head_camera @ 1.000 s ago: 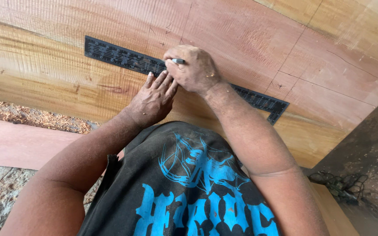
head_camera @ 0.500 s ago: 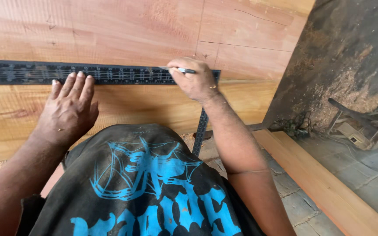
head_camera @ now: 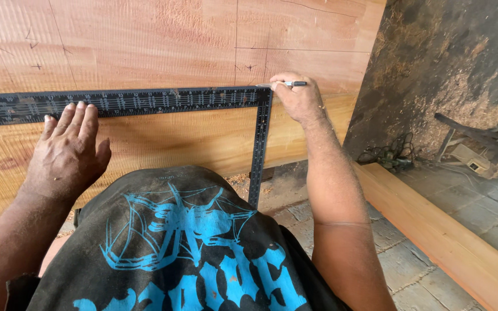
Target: The person measures and marks a large wooden board using a tape measure, a long ruler, and a square. They draw straight lines and make cross marks on the wood surface to prepare it for cutting.
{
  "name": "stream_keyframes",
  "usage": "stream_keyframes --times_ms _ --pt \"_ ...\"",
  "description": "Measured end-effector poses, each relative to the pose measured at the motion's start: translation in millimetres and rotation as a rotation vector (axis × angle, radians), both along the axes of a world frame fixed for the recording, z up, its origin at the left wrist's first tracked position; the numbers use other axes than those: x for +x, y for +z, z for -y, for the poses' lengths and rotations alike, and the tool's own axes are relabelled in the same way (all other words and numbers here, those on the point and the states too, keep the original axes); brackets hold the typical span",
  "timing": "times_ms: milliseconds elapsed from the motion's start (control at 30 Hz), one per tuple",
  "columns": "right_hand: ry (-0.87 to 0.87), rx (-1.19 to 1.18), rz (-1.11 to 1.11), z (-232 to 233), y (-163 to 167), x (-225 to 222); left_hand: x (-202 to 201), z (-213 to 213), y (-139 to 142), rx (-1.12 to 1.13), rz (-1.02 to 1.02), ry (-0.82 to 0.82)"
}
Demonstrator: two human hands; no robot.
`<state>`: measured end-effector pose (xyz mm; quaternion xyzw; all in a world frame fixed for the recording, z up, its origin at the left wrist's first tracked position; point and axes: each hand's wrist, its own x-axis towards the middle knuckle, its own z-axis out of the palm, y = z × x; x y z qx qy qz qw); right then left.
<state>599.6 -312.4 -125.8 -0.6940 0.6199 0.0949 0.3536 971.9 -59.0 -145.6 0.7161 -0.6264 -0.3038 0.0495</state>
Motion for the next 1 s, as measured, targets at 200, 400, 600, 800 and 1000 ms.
stream_keyframes --times_ms 200,400,600,800,1000 --pt "-0.004 -0.004 -0.051 3.2 3.6 -6.1 -1.2 4.9 6.1 0.0 0.0 -0.008" --pt "0.018 -0.041 0.006 -5.3 4.3 -12.4 -0.6 7.4 9.5 -0.012 0.005 -0.013" --pt "0.057 -0.103 0.407 -35.3 -16.4 10.1 5.3 14.6 24.5 -0.083 0.001 -0.026" --pt "0.065 0.009 0.723 -68.5 -28.8 96.5 0.0 33.5 42.4 -0.214 -0.13 -0.101" --pt "0.369 0.053 0.888 -94.4 -33.7 201.9 -2.3 50.8 64.3 -0.205 -0.055 -0.209"
